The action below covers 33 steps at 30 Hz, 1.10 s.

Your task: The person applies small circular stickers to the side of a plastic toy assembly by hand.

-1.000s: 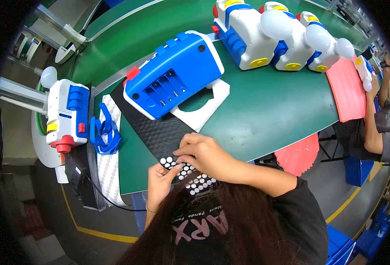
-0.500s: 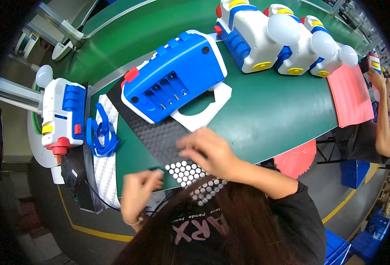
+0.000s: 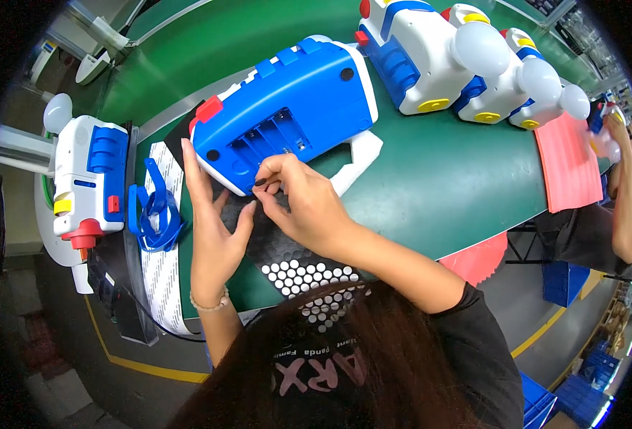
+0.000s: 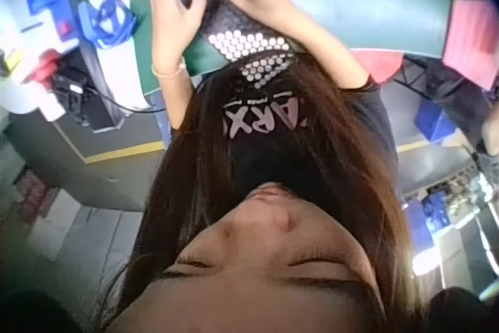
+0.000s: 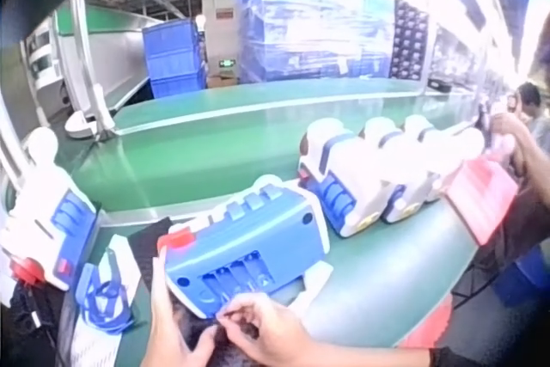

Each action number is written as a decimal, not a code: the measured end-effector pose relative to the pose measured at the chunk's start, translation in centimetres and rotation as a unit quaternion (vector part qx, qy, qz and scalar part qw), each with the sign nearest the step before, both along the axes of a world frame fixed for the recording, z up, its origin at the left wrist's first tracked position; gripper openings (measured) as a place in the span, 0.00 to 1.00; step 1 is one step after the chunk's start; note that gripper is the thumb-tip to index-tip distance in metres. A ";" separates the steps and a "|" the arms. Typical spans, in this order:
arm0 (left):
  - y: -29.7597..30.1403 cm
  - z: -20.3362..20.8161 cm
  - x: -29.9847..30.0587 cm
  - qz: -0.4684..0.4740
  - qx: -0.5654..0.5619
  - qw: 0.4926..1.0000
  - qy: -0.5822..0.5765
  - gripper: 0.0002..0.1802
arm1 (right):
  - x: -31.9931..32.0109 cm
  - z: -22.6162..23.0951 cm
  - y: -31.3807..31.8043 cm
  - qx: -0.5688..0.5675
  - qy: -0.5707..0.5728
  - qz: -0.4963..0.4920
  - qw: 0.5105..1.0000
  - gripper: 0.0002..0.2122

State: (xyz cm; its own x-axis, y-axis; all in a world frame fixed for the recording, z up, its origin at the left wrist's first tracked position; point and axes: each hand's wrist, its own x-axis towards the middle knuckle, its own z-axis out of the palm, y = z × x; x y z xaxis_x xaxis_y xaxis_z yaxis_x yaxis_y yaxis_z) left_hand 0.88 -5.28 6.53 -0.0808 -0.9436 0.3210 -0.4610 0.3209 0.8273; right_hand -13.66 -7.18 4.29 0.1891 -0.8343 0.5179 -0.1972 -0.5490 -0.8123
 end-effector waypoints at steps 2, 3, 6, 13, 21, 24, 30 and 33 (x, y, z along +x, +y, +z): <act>0.0 0.1 0.2 -0.011 0.015 0.999 0.027 0.52 | 0.1 -0.1 -0.1 -0.020 0.004 -0.011 1.000 0.15; 0.0 0.3 0.2 -0.020 0.028 0.998 0.052 0.51 | 0.2 -0.1 -0.1 -0.019 0.005 -0.011 1.000 0.15; 0.1 0.3 -0.1 -0.011 0.013 0.999 0.039 0.51 | 0.4 -0.1 -0.1 -0.011 0.010 -0.024 1.000 0.15; -0.2 0.2 0.1 -0.003 0.003 0.996 0.086 0.48 | 0.4 -0.2 -0.1 -0.057 0.059 -0.049 0.995 0.16; -0.1 -0.4 1.3 0.032 -0.025 0.998 0.052 0.41 | -0.7 1.3 0.0 0.038 0.234 -0.168 0.957 0.17; 0.4 0.2 0.6 0.118 -0.115 0.982 -0.090 0.32 | -2.2 1.2 -0.4 0.054 0.136 -0.096 0.984 0.14; 4.0 1.3 -1.5 -0.009 -0.031 0.999 -0.019 0.11 | -4.6 2.9 1.0 0.095 -0.023 0.121 0.988 0.04; 4.8 1.1 -3.2 -0.034 0.023 0.999 0.007 0.07 | -5.0 2.8 2.4 0.125 -0.038 0.131 0.983 0.07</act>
